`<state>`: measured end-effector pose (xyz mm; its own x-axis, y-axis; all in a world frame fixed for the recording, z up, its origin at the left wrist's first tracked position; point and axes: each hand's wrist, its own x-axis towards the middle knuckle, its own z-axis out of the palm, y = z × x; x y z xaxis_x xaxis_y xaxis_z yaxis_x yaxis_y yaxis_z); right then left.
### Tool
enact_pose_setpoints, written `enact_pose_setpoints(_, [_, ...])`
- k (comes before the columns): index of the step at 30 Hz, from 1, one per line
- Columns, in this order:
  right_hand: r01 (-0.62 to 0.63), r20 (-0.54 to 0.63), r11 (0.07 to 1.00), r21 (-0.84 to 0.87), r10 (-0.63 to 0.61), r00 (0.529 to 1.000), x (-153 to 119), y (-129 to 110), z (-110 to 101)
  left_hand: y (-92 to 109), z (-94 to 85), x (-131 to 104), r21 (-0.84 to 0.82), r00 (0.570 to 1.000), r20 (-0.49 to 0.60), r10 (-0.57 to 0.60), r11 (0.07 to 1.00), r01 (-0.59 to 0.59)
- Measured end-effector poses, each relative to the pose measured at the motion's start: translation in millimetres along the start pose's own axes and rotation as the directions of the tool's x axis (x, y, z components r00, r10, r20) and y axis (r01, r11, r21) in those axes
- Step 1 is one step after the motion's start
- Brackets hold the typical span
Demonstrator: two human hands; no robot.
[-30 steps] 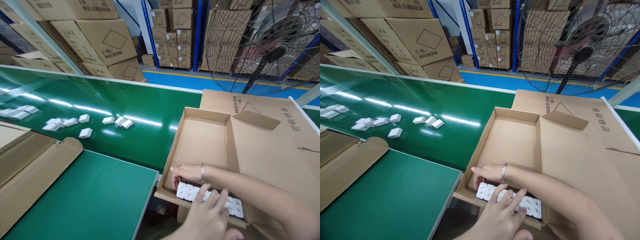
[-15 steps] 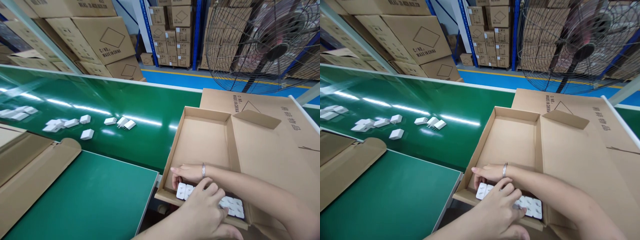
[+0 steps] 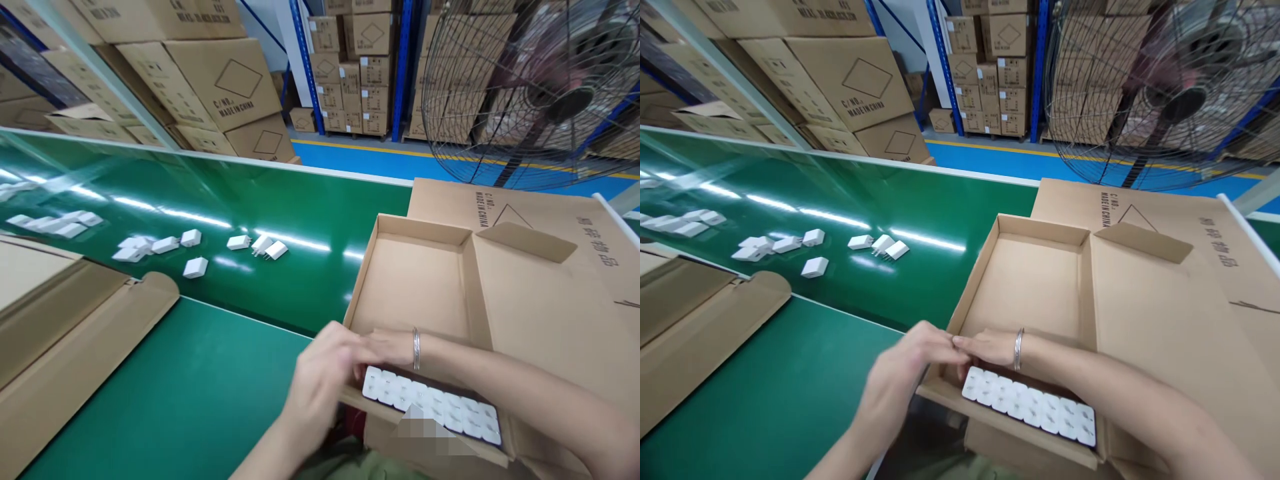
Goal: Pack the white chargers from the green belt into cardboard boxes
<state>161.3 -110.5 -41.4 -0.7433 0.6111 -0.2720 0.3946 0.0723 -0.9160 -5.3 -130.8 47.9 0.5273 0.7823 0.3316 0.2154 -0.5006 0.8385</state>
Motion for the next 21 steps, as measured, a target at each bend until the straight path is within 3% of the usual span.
enact_pose_setpoints(3, [0.036,0.016,0.998,-0.043,-0.035,0.999,-0.7,-2.8,-0.6,-26.9,-21.3,2.1,-0.042,0.940,-0.184,-0.287,0.958,0.284])
enact_pose_setpoints(5, [0.057,0.009,0.994,-0.088,-0.056,0.998,-0.9,-5.0,-0.9,-47.0,-26.1,1.2,-0.065,0.892,-0.246,-0.380,0.925,0.376])
enact_pose_setpoints(9, [0.044,-0.029,0.978,-0.203,-0.051,0.998,-1.3,-7.5,4.5,-78.9,-28.7,2.0,-0.096,0.849,-0.290,-0.441,0.897,0.432])
enact_pose_setpoints(14, [-0.027,-0.165,0.967,-0.255,-0.016,0.986,-6.1,-17.7,5.3,-104.6,-41.7,12.6,-0.045,0.851,-0.313,-0.421,0.902,0.429])
enact_pose_setpoints(18, [-0.040,-0.401,0.955,-0.295,-0.086,0.912,5.4,-54.4,-31.3,-118.0,-53.4,17.6,0.004,0.828,-0.374,-0.418,0.892,0.452])
enact_pose_setpoints(21, [-0.146,-0.455,0.846,-0.512,-0.123,0.882,47.1,-85.0,-71.7,-120.8,-57.4,19.4,0.105,0.837,-0.348,-0.422,0.870,0.482])
